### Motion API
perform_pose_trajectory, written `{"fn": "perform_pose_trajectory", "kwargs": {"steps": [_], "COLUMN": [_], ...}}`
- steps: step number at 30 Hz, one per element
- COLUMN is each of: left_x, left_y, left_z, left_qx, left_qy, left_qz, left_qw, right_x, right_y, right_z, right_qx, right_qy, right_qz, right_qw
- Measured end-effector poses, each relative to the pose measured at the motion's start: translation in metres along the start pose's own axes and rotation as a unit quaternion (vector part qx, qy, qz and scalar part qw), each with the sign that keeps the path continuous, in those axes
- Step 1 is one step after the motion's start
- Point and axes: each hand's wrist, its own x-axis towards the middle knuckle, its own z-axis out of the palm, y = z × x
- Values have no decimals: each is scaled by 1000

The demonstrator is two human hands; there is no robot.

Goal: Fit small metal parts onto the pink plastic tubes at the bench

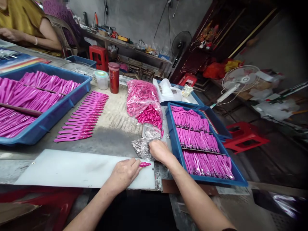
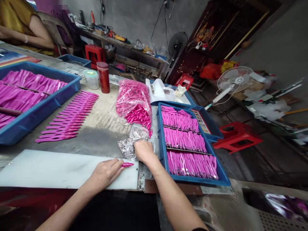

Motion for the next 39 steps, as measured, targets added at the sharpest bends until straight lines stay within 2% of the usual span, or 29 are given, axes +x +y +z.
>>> {"fn": "perform_pose_trajectory", "kwargs": {"steps": [6,13,23,25,26,28,30,32,34,36,39], "left_x": [0,-1,-2,-2,-2,-1,-1,-1,-1,-2,-2], "left_y": [0,1,0,1,1,1,0,0,0,0,0], "left_z": [0,1,2,1,1,1,1,1,2,2,3], "left_qx": [3,7,2,-2,-4,-3,2,7,12,15,16], "left_qy": [-6,-18,-13,-14,-15,-17,-17,-17,-18,-22,-27], "left_qz": [-3,-8,-12,-15,-17,-17,-13,-9,-7,-7,-8], "left_qw": [1000,1000,1000,1000,1000,1000,1000,1000,1000,1000,999], "right_x": [-1,-4,-12,-15,-16,-18,-21,-24,-28,-32,-39], "right_y": [-3,0,12,15,16,16,15,12,7,3,1], "right_z": [-1,0,-5,-5,-5,-2,0,2,4,5,7], "right_qx": [-5,14,136,249,327,476,565,610,630,633,590], "right_qy": [-2,24,85,98,102,97,76,55,40,35,45], "right_qz": [-2,-7,-16,-22,-25,-26,-20,-12,-13,-28,-49], "right_qw": [1000,1000,987,963,939,874,821,790,775,772,804]}}
